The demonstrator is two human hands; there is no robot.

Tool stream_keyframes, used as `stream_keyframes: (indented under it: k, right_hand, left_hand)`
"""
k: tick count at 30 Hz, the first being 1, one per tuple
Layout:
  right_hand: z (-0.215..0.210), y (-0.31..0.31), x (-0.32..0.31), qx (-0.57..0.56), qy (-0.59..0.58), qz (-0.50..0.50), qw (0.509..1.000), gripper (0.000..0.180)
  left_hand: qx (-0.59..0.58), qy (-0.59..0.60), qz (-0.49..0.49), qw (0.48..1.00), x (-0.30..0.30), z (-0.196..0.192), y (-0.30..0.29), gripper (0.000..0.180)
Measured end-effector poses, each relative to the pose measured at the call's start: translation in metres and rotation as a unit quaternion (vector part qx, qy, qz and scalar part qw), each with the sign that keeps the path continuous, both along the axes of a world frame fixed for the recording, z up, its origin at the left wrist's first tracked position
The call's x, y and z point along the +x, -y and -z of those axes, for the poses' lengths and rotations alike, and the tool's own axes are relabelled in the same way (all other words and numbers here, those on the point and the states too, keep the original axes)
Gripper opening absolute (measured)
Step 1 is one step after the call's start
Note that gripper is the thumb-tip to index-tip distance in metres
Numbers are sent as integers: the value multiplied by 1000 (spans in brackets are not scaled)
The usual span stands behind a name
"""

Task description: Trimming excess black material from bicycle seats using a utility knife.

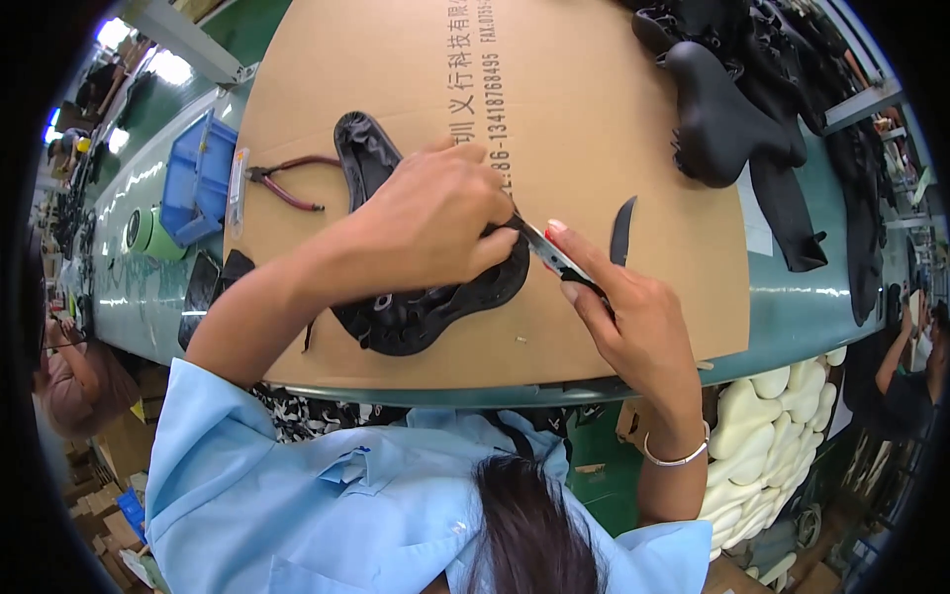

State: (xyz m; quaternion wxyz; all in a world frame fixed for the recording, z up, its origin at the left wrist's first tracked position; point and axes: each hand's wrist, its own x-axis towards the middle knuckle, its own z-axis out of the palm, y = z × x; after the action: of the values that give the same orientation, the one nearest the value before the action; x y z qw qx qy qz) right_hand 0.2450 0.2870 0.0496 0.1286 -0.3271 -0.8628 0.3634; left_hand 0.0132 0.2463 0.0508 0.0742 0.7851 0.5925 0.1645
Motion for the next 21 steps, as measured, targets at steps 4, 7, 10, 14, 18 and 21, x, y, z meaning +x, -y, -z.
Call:
stream_keyframes:
  k: [4,7,10,14,18,21]
  right_hand:
    - [18,24,0,-56,-46,46,996,58]
    - [16,46,-2,-15,-52,61,997,60]
    - [11,61,-2,12,-9,79,997,61]
    - [13,81,-6,2,11,134,991,61]
    - [13,98,-12,-102,-32,231,967,58]
    - [11,108,-12,-93,-30,216,971,58]
  left_hand:
    - [-264,269,-129,917,-3,-9,-34,20]
    - [-274,490,-195,804,-10,-2,-33,18]
    - [-204,624,-193,729,-10,-12,-32,14]
    - [-64,758,-77,644,1,-22,-26,20]
    - [-38,759,145,633,1,-11,-24,31]
    - [75,893,237,376,0,-17,-17,36]
